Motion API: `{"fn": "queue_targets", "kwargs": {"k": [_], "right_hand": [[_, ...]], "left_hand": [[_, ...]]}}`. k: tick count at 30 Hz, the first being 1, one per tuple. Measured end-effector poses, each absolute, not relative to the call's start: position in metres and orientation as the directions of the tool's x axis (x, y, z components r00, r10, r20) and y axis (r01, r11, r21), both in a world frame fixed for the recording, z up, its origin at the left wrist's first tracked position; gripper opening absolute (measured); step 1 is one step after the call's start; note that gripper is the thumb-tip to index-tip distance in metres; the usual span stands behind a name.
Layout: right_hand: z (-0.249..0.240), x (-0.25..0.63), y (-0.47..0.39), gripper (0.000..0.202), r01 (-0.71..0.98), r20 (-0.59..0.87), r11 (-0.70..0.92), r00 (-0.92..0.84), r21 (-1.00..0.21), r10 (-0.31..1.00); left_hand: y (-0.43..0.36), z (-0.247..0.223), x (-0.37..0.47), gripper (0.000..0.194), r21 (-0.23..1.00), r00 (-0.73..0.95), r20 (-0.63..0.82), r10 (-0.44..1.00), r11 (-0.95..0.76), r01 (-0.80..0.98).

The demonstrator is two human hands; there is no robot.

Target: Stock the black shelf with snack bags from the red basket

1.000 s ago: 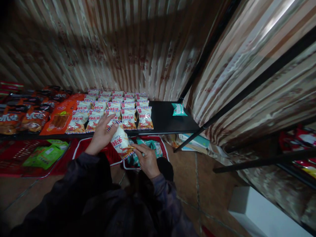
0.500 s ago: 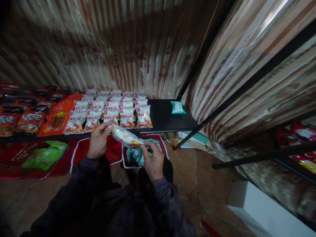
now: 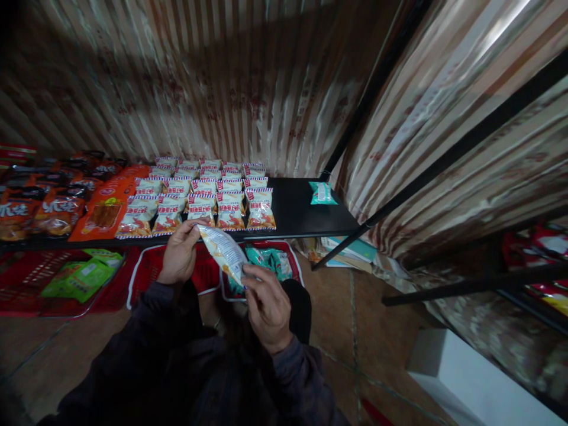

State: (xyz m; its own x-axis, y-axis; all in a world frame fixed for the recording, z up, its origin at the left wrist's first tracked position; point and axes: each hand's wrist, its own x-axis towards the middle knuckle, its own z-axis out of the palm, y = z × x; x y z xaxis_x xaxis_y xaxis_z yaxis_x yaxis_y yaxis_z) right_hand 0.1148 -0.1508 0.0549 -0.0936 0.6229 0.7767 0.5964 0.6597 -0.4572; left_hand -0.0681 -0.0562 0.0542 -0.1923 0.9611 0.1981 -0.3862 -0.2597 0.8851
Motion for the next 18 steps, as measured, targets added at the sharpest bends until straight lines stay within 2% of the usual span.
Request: {"fn": "queue_targets", "kwargs": {"k": [5, 14, 18], "right_hand": [[0.053, 0.115, -0.154, 0.028, 0.611, 0.766, 0.679, -0.177, -0.407, 0.619], [0.052, 0.113, -0.153, 0.029, 0.578, 0.767, 0.712, -0.215, -0.399, 0.605], [0.054, 0.107, -0.154, 0.029, 0.574, 0.773, 0.727, -0.238, -0.377, 0.588]], "left_hand": [[-0.057, 0.055, -0.064, 0.014, 0.85, -0.184, 0.142, 0.973, -0.216, -0.481], [-0.057, 0.059, -0.062, 0.011, 0.827, -0.161, 0.088, 0.983, -0.162, -0.539], [-0.06, 0.065, -0.064, 0.013, 0.764, -0.078, 0.092, 0.993, -0.121, -0.634]]}}
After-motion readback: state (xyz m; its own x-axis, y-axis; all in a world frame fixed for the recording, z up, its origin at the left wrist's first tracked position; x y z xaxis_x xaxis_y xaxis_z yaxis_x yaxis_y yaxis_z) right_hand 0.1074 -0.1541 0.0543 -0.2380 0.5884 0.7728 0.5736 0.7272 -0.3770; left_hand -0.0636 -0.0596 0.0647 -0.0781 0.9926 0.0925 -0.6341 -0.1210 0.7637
